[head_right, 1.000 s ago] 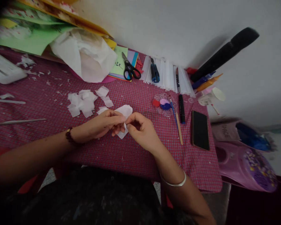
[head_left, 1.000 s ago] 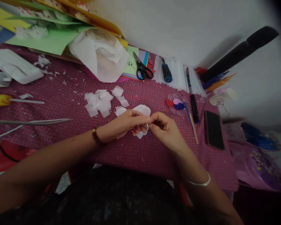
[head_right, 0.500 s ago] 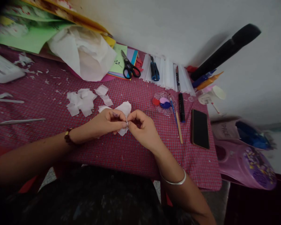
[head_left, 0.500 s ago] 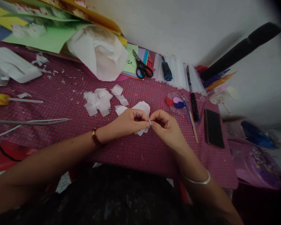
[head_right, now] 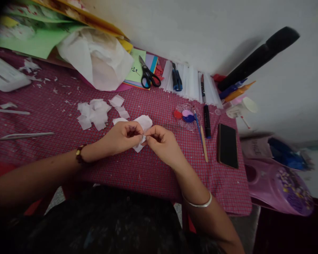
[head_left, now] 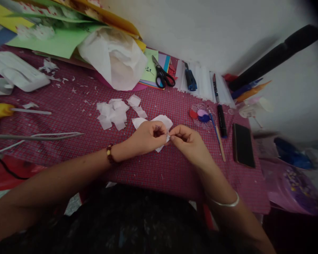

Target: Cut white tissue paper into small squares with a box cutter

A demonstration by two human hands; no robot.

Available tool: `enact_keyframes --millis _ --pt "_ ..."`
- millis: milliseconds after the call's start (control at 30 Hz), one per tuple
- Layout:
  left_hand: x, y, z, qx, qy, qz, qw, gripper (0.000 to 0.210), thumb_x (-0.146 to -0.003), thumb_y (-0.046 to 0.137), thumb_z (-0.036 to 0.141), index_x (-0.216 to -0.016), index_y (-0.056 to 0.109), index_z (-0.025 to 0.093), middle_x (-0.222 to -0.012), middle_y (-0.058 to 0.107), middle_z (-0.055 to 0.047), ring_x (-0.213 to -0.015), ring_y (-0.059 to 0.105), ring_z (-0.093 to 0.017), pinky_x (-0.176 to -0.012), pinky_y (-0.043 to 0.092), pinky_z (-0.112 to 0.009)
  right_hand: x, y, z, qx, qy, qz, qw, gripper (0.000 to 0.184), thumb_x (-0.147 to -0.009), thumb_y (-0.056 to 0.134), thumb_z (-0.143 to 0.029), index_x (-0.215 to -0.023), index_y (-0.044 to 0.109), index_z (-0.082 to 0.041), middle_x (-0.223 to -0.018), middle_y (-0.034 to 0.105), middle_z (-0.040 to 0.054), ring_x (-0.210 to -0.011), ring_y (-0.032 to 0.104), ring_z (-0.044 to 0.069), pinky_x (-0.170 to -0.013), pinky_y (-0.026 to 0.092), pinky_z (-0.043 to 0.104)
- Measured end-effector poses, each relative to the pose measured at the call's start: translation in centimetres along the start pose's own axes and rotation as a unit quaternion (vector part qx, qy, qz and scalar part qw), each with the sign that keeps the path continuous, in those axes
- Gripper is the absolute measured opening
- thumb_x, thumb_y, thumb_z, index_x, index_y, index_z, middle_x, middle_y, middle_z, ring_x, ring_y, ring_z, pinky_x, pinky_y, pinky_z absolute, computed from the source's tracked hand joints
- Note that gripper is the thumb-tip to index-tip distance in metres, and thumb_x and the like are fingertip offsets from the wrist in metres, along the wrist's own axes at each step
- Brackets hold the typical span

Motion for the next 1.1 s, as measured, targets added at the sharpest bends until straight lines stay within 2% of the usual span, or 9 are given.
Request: enact_keyframes --millis 167,367,533,700,867,1100 --pt "0.10 0.04 0.06 0.005 0.004 -0.002 1.000 0.008 -0.070 0.062 0.023 -0.067 0.057 0.017 -0.060 0.057 0.003 -0.054 0.051 -0.007 -0.050 0.040 -0.019 -0.09 -0.05 0.01 -0.004 0.004 0.011 1.000 0.007 -0.078 0.063 -0.029 -0.080 0.060 -0.023 -0.071 0.067 -0.0018 -0.068 0.063 0.013 -0.067 0.050 0.031" --pt "0.17 -0.27 0.32 -0.073 0.020 0.034 0.997 0.013 -0.070 0.063 0.019 -0.061 0.054 0.017 -0.054 0.052 0.005 -0.051 0.045 -0.005 -0.047 0.033 -0.017 -0.11 0.02 0.18 -0.024 -0.002 0.019 1.000 0.007 -0.079 0.065 -0.029 -0.079 0.062 -0.023 -0.072 0.070 -0.0002 -0.068 0.064 0.014 -0.069 0.052 0.033" --pt "-0.17 -0.32 -0.51 0.001 -0.030 0.028 0.999 0.008 -0.068 0.058 0.017 -0.061 0.054 0.017 -0.053 0.053 0.005 -0.048 0.046 -0.005 -0.045 0.035 -0.017 -0.02 0.21 0.26 -0.039 0.013 0.006 0.999 0.011 -0.080 0.066 -0.033 -0.083 0.061 -0.024 -0.073 0.070 0.0005 -0.072 0.067 0.017 -0.074 0.053 0.036" --pt "-0.04 -0.37 -0.35 0.004 -0.054 0.034 0.998 0.006 -0.066 0.059 0.017 -0.062 0.055 0.017 -0.054 0.055 0.005 -0.049 0.048 -0.006 -0.046 0.036 -0.017 -0.01 0.37 0.06 -0.027 0.011 0.011 1.000 0.012 -0.075 0.069 -0.029 -0.081 0.060 -0.023 -0.073 0.068 -0.0016 -0.070 0.063 0.014 -0.070 0.051 0.033" --pt "0.16 -0.09 0.10 -0.003 -0.037 0.020 0.999 0.006 -0.065 0.057 0.016 -0.060 0.054 0.017 -0.053 0.055 0.005 -0.049 0.049 -0.006 -0.046 0.036 -0.017 -0.09 0.54 0.33 -0.016 0.017 0.000 1.000 0.009 -0.076 0.066 -0.027 -0.076 0.058 -0.023 -0.070 0.066 -0.0021 -0.069 0.063 0.014 -0.071 0.051 0.033" --pt "0.34 -0.13 0.27 -0.026 0.015 0.018 0.999 0.006 -0.069 0.057 0.019 -0.063 0.057 0.016 -0.054 0.055 0.005 -0.050 0.046 -0.006 -0.047 0.034 -0.017 0.07 0.73 -0.17 -0.003 0.006 -0.013 1.000 0.014 -0.077 0.065 -0.031 -0.083 0.055 -0.024 -0.074 0.065 -0.0023 -0.071 0.061 0.014 -0.069 0.048 0.032"
Point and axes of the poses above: each hand's wrist, its own x-axis away from the middle knuckle, its own y-axis out of the palm, z = x × y, the point moved 6 cm from there along -x, towards the middle knuckle
